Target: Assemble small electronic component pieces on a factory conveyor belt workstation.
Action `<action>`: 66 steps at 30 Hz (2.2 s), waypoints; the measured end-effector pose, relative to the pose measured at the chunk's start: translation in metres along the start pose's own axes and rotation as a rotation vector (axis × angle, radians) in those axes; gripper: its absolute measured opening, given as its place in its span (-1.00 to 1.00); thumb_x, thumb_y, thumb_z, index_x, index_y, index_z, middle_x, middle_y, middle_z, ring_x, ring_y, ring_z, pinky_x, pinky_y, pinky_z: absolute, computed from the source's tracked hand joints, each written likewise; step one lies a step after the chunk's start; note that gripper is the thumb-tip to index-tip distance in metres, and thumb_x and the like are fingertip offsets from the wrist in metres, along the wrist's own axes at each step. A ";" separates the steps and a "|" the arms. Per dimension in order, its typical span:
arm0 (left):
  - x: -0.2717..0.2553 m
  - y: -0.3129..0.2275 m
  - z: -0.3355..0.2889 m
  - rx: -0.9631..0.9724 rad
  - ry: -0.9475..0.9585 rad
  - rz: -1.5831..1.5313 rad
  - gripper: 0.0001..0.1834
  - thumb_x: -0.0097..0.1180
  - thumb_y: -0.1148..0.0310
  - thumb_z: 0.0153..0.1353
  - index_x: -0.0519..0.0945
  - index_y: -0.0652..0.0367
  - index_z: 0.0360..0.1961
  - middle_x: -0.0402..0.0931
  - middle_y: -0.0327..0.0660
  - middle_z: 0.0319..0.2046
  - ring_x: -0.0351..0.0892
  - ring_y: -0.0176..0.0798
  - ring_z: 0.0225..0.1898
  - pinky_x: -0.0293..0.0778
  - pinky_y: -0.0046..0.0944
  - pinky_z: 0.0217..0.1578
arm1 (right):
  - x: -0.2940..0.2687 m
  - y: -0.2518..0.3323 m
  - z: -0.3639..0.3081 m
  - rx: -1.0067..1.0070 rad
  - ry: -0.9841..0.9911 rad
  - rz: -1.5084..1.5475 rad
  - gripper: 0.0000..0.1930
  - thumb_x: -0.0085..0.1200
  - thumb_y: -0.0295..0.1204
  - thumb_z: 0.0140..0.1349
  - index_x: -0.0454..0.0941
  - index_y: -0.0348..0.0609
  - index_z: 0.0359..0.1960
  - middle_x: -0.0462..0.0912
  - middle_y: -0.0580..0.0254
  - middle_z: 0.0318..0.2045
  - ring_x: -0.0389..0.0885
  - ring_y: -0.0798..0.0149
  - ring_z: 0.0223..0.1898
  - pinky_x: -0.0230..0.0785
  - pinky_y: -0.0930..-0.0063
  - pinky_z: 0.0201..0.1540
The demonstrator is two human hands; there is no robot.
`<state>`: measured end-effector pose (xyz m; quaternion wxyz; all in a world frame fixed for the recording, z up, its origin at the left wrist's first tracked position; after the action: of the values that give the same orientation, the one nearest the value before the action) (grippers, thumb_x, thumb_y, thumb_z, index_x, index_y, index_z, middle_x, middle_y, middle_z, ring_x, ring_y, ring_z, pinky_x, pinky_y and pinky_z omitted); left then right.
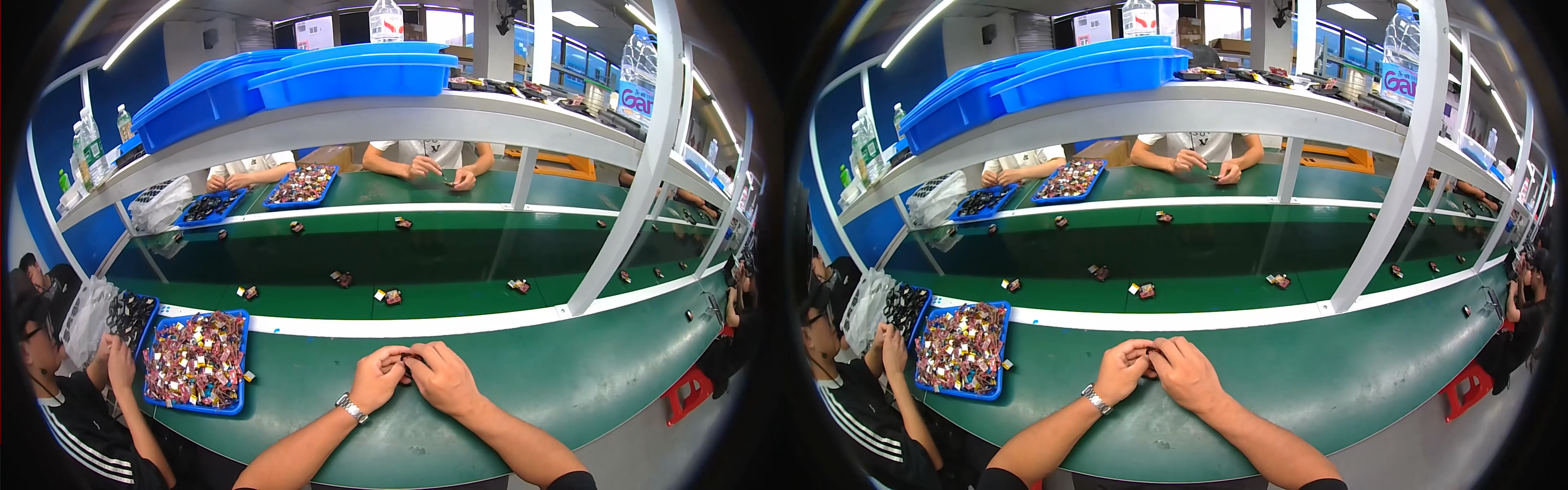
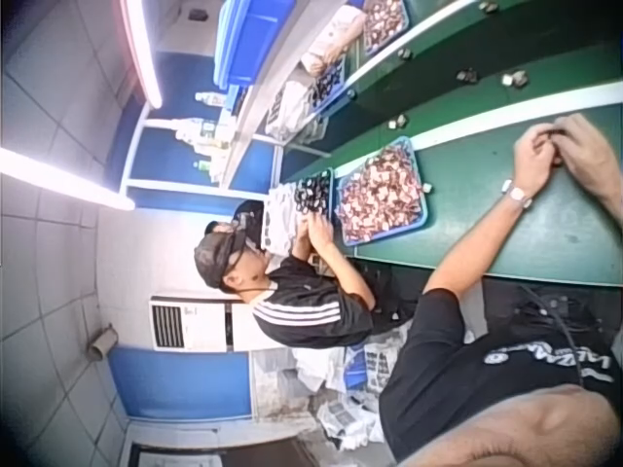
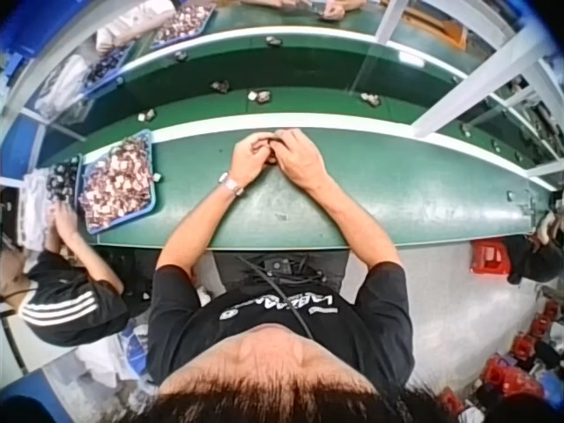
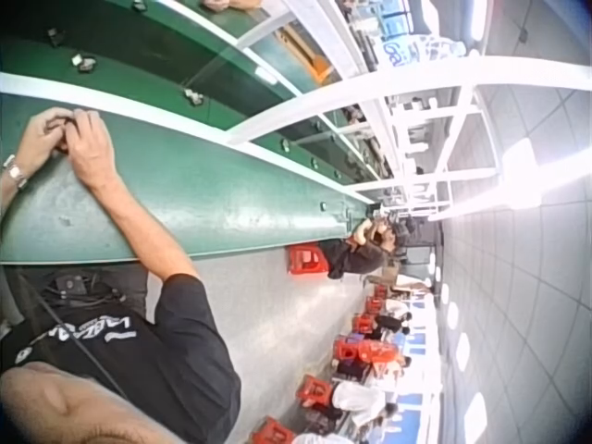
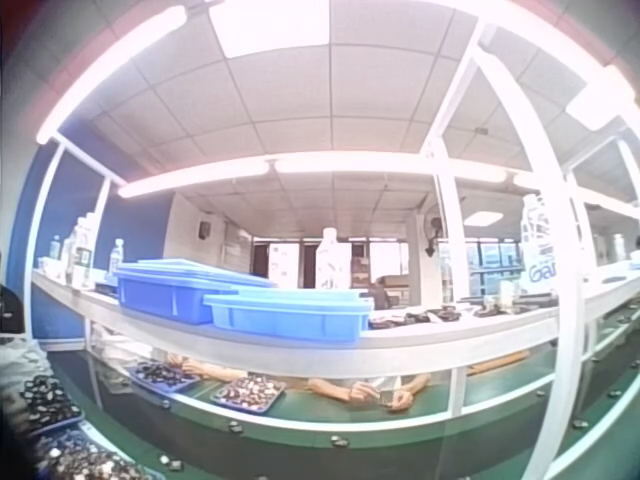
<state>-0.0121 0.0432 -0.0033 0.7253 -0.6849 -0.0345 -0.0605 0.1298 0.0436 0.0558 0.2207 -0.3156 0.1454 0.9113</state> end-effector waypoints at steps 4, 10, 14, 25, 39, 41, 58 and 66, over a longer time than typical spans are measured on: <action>-0.005 0.000 0.000 -0.024 -0.034 0.050 -0.70 -0.05 0.63 0.25 0.49 0.41 0.01 0.62 -0.12 -0.20 0.63 -0.37 -0.28 0.60 -0.39 -0.31 | -0.002 -0.007 0.000 0.135 -0.005 0.152 -0.78 0.29 -0.56 -0.06 0.58 -0.18 -0.33 0.57 0.23 -0.24 0.57 0.17 -0.24 0.50 0.37 -0.22; -0.006 0.000 -0.001 -0.024 -0.030 0.073 -0.71 -0.04 0.62 0.24 0.50 0.41 0.00 0.62 -0.13 -0.22 0.63 -0.39 -0.30 0.60 -0.40 -0.33 | 0.001 -0.005 -0.004 0.251 0.031 0.174 -0.79 0.28 -0.55 -0.03 0.57 -0.16 -0.33 0.57 0.23 -0.24 0.59 0.16 -0.23 0.52 0.36 -0.21; -0.005 0.003 0.001 -0.019 -0.031 0.055 -0.71 -0.02 0.61 0.24 0.50 0.41 -0.01 0.62 -0.14 -0.23 0.63 -0.40 -0.30 0.60 -0.41 -0.33 | 0.008 -0.008 -0.007 0.225 0.057 0.123 -0.85 0.26 -0.56 -0.02 0.59 -0.17 -0.37 0.57 0.23 -0.25 0.59 0.19 -0.23 0.52 0.37 -0.22; -0.010 0.002 0.000 -0.034 -0.030 0.114 -0.72 -0.01 0.57 0.26 0.53 0.37 -0.01 0.64 -0.13 -0.17 0.63 -0.39 -0.25 0.59 -0.40 -0.33 | 0.007 -0.008 -0.007 0.225 0.005 0.252 -0.83 0.27 -0.53 0.03 0.60 -0.22 -0.31 0.59 0.19 -0.22 0.61 0.22 -0.31 0.53 0.43 -0.27; -0.009 0.001 0.000 -0.004 0.000 0.156 -0.71 -0.02 0.55 0.32 0.51 0.36 0.04 0.61 -0.06 -0.10 0.63 -0.35 -0.21 0.60 -0.38 -0.29 | 0.033 -0.042 -0.020 0.752 0.065 0.760 -0.78 0.26 -0.56 0.12 0.59 -0.30 -0.18 0.65 0.23 -0.33 0.61 0.48 -0.38 0.50 0.59 -0.25; -0.006 -0.004 -0.002 -0.025 -0.045 0.075 -0.69 -0.02 0.55 0.32 0.47 0.37 0.08 0.58 -0.02 -0.04 0.65 -0.31 -0.21 0.60 -0.36 -0.26 | 0.034 -0.066 -0.018 0.891 0.044 0.783 -0.82 0.23 -0.57 0.15 0.58 -0.30 -0.21 0.68 0.24 -0.38 0.63 0.50 -0.36 0.50 0.59 -0.24; -0.009 0.000 0.003 -0.034 0.069 0.184 -0.78 0.02 0.53 0.29 0.54 0.35 -0.06 0.62 -0.05 -0.13 0.66 -0.30 -0.21 0.61 -0.35 -0.24 | -0.053 -0.306 -0.095 0.952 -0.256 -0.612 -0.52 0.06 -0.57 0.09 0.44 -0.26 0.12 0.46 0.06 0.11 0.38 -0.08 0.12 0.28 0.04 0.15; -0.018 0.001 0.002 -0.036 0.085 0.156 -0.77 0.02 0.53 0.29 0.54 0.37 -0.06 0.62 -0.05 -0.17 0.64 -0.33 -0.26 0.60 -0.35 -0.27 | -0.055 -0.290 -0.079 1.079 -0.210 -0.399 -0.52 0.16 -0.55 0.15 0.42 -0.27 0.15 0.55 0.02 0.01 0.44 -0.04 0.08 0.28 0.18 0.17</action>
<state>-0.0295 0.0458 -0.0066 0.7163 -0.6951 0.0506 -0.0334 0.3519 0.2437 -0.0059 0.5307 -0.0878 0.5040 0.6758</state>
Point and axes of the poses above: each hand's wrist, its own z-axis towards the middle knuckle, its own x-axis out of the palm, y = z × x, the point moved 4 cm from there along z, towards the middle knuckle
